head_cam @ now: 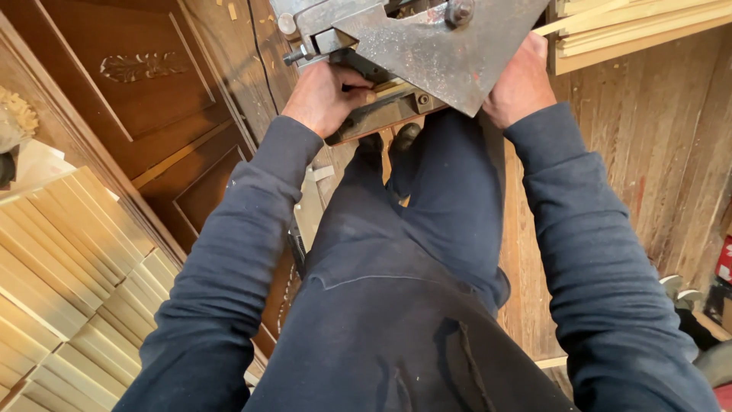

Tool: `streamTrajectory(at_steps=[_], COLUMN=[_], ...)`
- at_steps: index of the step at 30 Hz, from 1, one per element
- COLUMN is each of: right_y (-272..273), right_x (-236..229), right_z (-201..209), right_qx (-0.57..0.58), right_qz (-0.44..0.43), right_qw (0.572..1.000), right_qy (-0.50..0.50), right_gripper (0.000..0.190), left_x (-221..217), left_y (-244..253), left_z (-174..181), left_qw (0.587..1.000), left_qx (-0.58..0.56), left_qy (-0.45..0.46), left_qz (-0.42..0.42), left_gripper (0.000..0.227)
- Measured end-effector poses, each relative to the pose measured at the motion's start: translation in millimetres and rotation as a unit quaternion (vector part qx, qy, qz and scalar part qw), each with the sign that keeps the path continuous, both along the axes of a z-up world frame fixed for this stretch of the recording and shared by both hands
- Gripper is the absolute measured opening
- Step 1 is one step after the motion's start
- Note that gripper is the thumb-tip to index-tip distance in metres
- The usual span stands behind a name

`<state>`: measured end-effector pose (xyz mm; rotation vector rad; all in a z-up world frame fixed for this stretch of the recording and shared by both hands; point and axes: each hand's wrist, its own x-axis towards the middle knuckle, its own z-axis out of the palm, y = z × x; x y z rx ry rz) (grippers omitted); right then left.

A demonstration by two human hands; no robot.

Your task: Cutting wooden strips using a manual woodworking cutting machine in a workshop.

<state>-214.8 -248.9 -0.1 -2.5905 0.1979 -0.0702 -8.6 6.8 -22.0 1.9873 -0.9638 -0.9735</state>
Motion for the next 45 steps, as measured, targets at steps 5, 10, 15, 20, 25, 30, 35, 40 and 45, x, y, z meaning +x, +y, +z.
streamTrajectory(at_steps=[5,10,15,20,25,30,35,40,45], right_y=[-6.3,3.5,-0.3,-4.8,-6.8,-5.7,-5.5,-34.0,-65.4], right_x=[-1.5,5.2,-6.0,-2.6,-0.1,-8.8,16.8,30.9,42.1], right_z=[-6.7,11.1,7.1,-1.8,1.6,-9.0,27.7,12.2,20.9], right_qx=[-0.013,-0.009,-0.002,-0.016,-0.066,-0.079,-0.054,0.004,0.045], right_qz=[-0.007,-0.025,-0.009,0.004,0.032,0.029,0.044,0.057,0.086], right_qw=[1.000,0.999,0.999,1.000,0.997,0.995,0.996,0.996,0.981], right_qy=[0.016,0.046,0.046,0.019,0.021,0.045,0.052,0.071,0.170], right_gripper=[0.032,0.015,0.026,0.035,0.029,0.028,0.037,0.033,0.025], left_x=[0.1,-2.0,-4.5,-0.5,2.4,-2.5,0.0,0.9,0.9], left_y=[-3.3,3.6,1.3,1.9,-0.7,4.0,4.2,3.7,-1.9], left_z=[-6.6,0.7,3.1,-11.8,-11.4,-7.5,0.5,4.1,18.7], left_qw=[1.000,0.996,0.997,0.999,0.998,0.999,1.000,0.999,0.998], left_qx=[0.000,0.019,0.036,0.019,-0.014,0.020,0.023,0.038,0.056], left_qy=[-0.031,0.053,0.058,-0.026,-0.058,-0.033,-0.001,0.030,0.023], left_qz=[0.007,0.067,0.028,0.001,-0.017,0.003,0.009,0.017,0.020], left_gripper=[0.026,0.026,0.025,0.028,0.025,0.024,0.028,0.028,0.026])
